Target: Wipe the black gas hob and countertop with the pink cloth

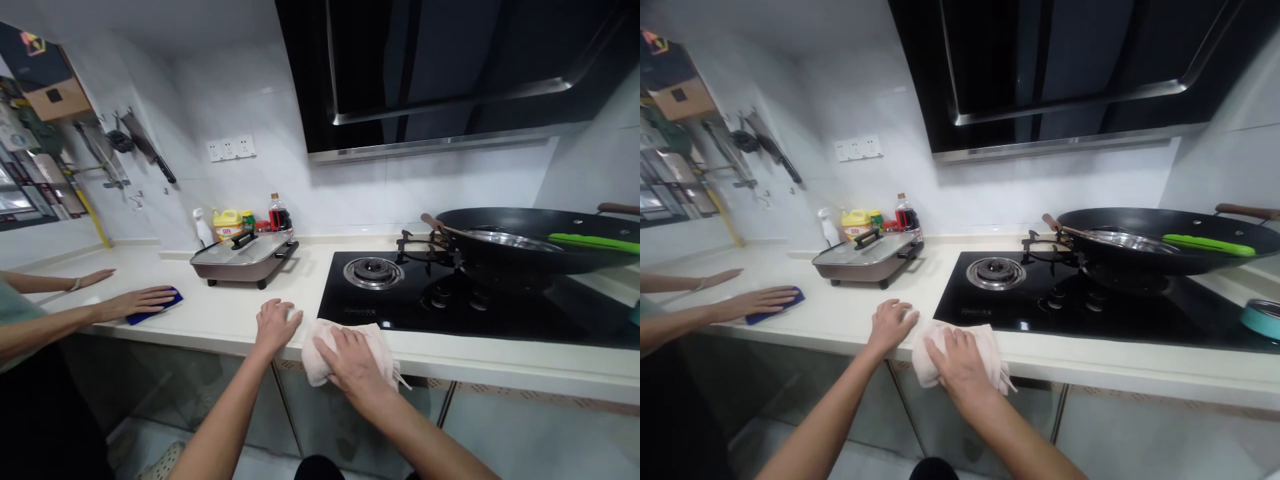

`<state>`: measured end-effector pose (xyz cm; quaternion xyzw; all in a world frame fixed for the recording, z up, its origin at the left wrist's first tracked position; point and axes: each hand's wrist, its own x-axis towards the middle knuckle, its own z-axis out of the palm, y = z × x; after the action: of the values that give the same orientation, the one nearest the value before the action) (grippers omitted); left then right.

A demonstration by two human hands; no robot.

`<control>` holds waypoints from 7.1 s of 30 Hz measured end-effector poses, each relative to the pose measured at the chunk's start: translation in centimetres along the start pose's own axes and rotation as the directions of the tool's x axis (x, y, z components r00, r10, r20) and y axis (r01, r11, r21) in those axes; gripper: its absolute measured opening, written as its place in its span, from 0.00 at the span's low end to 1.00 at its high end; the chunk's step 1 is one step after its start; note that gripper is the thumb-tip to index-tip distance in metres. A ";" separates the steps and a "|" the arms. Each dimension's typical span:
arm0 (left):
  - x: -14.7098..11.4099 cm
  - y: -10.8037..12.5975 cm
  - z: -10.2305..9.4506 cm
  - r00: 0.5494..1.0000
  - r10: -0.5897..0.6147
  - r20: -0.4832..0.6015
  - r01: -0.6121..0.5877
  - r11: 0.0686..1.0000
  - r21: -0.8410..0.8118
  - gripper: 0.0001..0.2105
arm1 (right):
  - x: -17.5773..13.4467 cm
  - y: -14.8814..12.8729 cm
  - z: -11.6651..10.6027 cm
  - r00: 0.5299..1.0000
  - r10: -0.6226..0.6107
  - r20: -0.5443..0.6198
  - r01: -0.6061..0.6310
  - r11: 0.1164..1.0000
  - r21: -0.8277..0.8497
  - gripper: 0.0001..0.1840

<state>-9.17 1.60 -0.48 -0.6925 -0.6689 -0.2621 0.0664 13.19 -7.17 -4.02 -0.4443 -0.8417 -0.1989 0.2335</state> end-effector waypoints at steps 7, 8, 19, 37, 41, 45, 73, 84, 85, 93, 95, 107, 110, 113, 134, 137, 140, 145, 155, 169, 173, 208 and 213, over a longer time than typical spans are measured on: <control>0.2 0.6 -0.9 0.992 0.008 0.127 -0.020 0.996 0.091 0.19 | -9.4 10.2 -2.4 0.991 -0.008 -0.130 0.003 0.999 -0.035 0.48; 0.2 0.6 -0.9 0.991 0.012 0.130 -0.024 0.995 0.096 0.19 | -10.9 11.9 -3.0 0.991 -0.012 -0.132 0.005 0.998 -0.056 0.46; 1.3 -0.5 -0.2 0.987 0.043 0.157 -0.056 0.995 0.079 0.25 | -24.8 27.3 -6.8 0.980 0.112 -0.163 -0.143 0.971 -0.192 0.32; 1.4 0.0 -0.6 0.987 0.045 0.152 -0.059 0.994 0.087 0.26 | -17.7 36.1 -11.1 0.300 0.948 -0.104 -0.901 0.245 -0.358 0.35; 1.3 0.0 -0.5 0.988 0.045 0.150 -0.061 0.993 0.100 0.26 | -16.7 37.8 -10.4 0.263 0.965 -0.007 -0.896 0.241 -0.372 0.34; 1.1 0.3 -0.4 0.989 0.042 0.142 -0.056 0.994 0.097 0.25 | -14.8 36.6 -9.3 0.312 0.950 0.016 -0.863 0.290 -0.413 0.33; 0.3 0.8 -0.5 0.992 0.059 0.114 -0.067 0.995 0.069 0.21 | -6.8 23.0 -7.1 0.733 0.667 0.132 -0.586 0.718 -0.376 0.12; 0.0 1.2 -0.6 0.993 0.062 0.105 -0.070 0.995 0.072 0.19 | -4.1 14.6 -6.1 0.896 0.376 0.235 -0.364 0.927 -0.093 0.16; -0.1 1.2 -0.7 0.993 0.059 0.107 -0.067 0.995 0.073 0.18 | -2.8 14.0 -5.6 0.902 0.355 0.247 -0.348 0.935 -0.071 0.16; -0.4 0.9 -0.2 0.995 0.082 0.055 -0.086 0.993 0.075 0.16 | 5.4 16.0 -2.0 0.850 0.465 0.249 -0.457 0.885 -0.092 0.18; -0.4 0.9 -0.2 0.995 0.078 0.053 -0.082 0.995 0.063 0.16 | 6.8 16.1 -1.2 0.821 0.527 0.219 -0.512 0.850 -0.126 0.20; -0.1 0.3 -0.3 0.999 0.018 0.047 -0.016 0.999 -0.047 0.18 | 12.8 0.8 1.1 0.955 0.148 0.257 -0.184 0.975 0.124 0.21; -0.1 0.2 -0.5 0.998 0.013 0.057 -0.011 0.999 -0.031 0.18 | 12.2 0.7 0.8 0.963 0.100 0.251 -0.146 0.974 0.171 0.19; -0.1 0.4 -0.8 0.997 0.016 0.076 -0.014 1.000 -0.020 0.18 | 11.3 4.2 0.7 0.948 0.148 0.282 -0.204 0.961 0.184 0.19; -0.3 1.1 0.0 0.999 0.024 0.025 -0.025 0.998 0.051 0.15 | 6.2 4.8 -2.2 0.940 0.119 0.320 -0.191 0.960 0.205 0.29; -0.2 0.8 -0.3 0.999 0.025 0.041 -0.027 0.998 0.056 0.16 | 7.5 3.7 -1.8 0.950 0.019 0.311 -0.112 0.952 0.285 0.29; -0.1 0.5 -0.5 0.998 0.019 0.064 -0.021 0.999 0.026 0.16 | 7.6 5.6 -1.9 0.953 0.013 0.304 -0.117 0.938 0.326 0.30; 0.1 0.2 -0.6 0.998 0.018 0.064 -0.017 1.000 -0.012 0.16 | 2.3 11.9 -3.7 0.949 0.113 0.294 -0.210 0.923 0.321 0.27; 0.0 0.7 -0.6 0.997 0.024 0.067 -0.026 0.999 0.033 0.17 | -15.0 28.6 -8.5 0.816 0.517 0.258 -0.557 0.823 0.114 0.29; -0.1 1.3 -0.6 0.997 0.032 0.075 -0.038 0.996 0.083 0.18 | -14.2 19.7 -8.4 0.667 0.739 0.095 -0.718 0.672 -0.182 0.33; 0.0 1.2 -0.6 0.997 0.028 0.074 -0.034 0.996 0.079 0.18 | -6.1 9.5 -6.3 0.785 0.600 0.152 -0.592 0.800 -0.101 0.27; 0.5 1.3 -0.9 0.992 0.009 0.127 -0.019 0.997 0.080 0.21 | -29.7 29.1 -9.9 0.778 0.626 0.055 -0.504 0.673 -0.541 0.38; 0.1 1.5 -1.0 0.993 0.012 0.119 -0.022 0.996 0.081 0.20 | -21.1 21.8 -7.8 0.874 0.461 0.154 -0.355 0.822 -0.445 0.38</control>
<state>-8.01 1.13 0.77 -0.7091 -0.6760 -0.1924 0.0572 43.72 -13.76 -6.98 -0.6753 -0.6894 -0.2542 0.0642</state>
